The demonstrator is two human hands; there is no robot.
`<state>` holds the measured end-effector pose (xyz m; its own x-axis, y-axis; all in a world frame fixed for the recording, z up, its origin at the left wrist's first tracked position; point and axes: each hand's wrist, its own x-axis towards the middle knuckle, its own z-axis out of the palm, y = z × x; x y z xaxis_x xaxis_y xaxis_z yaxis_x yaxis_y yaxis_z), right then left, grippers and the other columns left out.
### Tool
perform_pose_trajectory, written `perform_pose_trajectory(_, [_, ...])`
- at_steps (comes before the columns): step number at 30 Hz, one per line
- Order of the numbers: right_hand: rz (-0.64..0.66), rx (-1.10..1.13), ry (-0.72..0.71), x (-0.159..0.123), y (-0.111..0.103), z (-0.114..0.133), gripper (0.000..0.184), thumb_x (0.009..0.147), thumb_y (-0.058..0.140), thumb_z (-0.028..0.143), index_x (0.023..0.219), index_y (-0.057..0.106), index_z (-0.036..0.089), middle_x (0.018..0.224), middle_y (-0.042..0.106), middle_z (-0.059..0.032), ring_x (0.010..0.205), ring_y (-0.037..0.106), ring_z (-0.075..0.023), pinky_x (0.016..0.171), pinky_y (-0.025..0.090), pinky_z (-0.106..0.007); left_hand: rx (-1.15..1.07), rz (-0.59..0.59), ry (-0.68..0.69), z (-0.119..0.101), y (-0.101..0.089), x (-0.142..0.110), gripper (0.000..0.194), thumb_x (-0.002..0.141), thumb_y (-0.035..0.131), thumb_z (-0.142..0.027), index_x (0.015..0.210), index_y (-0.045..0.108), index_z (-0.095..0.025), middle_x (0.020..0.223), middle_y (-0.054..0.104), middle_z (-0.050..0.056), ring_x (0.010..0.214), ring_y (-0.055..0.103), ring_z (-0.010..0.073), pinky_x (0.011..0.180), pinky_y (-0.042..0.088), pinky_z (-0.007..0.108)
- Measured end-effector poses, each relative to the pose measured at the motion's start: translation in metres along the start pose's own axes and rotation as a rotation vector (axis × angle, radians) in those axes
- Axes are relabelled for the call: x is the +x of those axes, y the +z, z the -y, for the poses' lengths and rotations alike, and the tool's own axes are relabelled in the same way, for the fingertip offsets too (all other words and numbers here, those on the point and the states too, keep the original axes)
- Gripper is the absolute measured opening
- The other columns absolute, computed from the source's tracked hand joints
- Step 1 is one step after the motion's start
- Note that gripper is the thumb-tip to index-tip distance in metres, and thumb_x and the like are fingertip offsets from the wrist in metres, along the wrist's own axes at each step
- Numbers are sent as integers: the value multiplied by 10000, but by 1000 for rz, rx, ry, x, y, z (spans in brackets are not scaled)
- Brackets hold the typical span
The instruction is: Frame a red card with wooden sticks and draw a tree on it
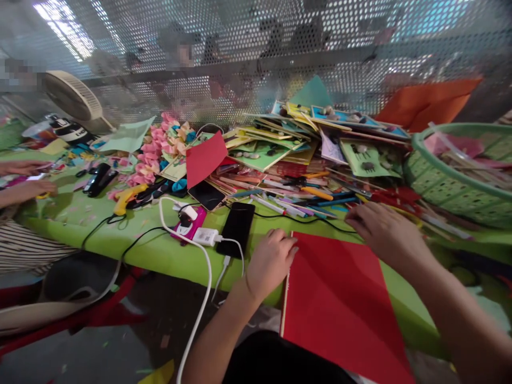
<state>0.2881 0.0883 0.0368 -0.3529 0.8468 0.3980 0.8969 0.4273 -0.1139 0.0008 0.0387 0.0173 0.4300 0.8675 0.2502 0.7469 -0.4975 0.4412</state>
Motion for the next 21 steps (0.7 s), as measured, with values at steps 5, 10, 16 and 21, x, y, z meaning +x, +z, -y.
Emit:
perform_pose_trajectory(5, [47,-76,-10,52,23,16,270,1008,475,307,873,695,228,868,708,-102,874,659,-276,776,483,-387,-1,30,-11,-1,-1,-1,178,1026,654,-180,1172,755,-182,1049,700,63,1044,682,234,964,587,386])
perform_pose_trajectory(10, [61,-70,8,63,24,22,232,992,508,265,1046,730,223,1000,766,-105,969,693,-278,814,504,-380,1,33,-5,1,-2,-1,193,1010,675,-168,1187,749,-175,1051,695,64,1037,681,240,952,592,392])
perform_pose_trajectory(16, [-46,-46,284,-27,-50,-7,286,1022,536,393,1156,715,215,1107,777,-140,989,721,-305,830,524,-392,-67,12,22,4,-2,-3,261,996,672,-121,1238,727,-202,1081,710,54,1036,692,237,956,589,406])
perform_pose_trajectory(21, [-116,-175,714,-136,-100,-38,320,952,589,520,1055,743,258,964,778,-110,689,682,-259,676,510,-398,-43,-6,69,10,-2,0,238,1016,634,-128,1209,736,-221,1045,723,44,998,704,231,891,582,378])
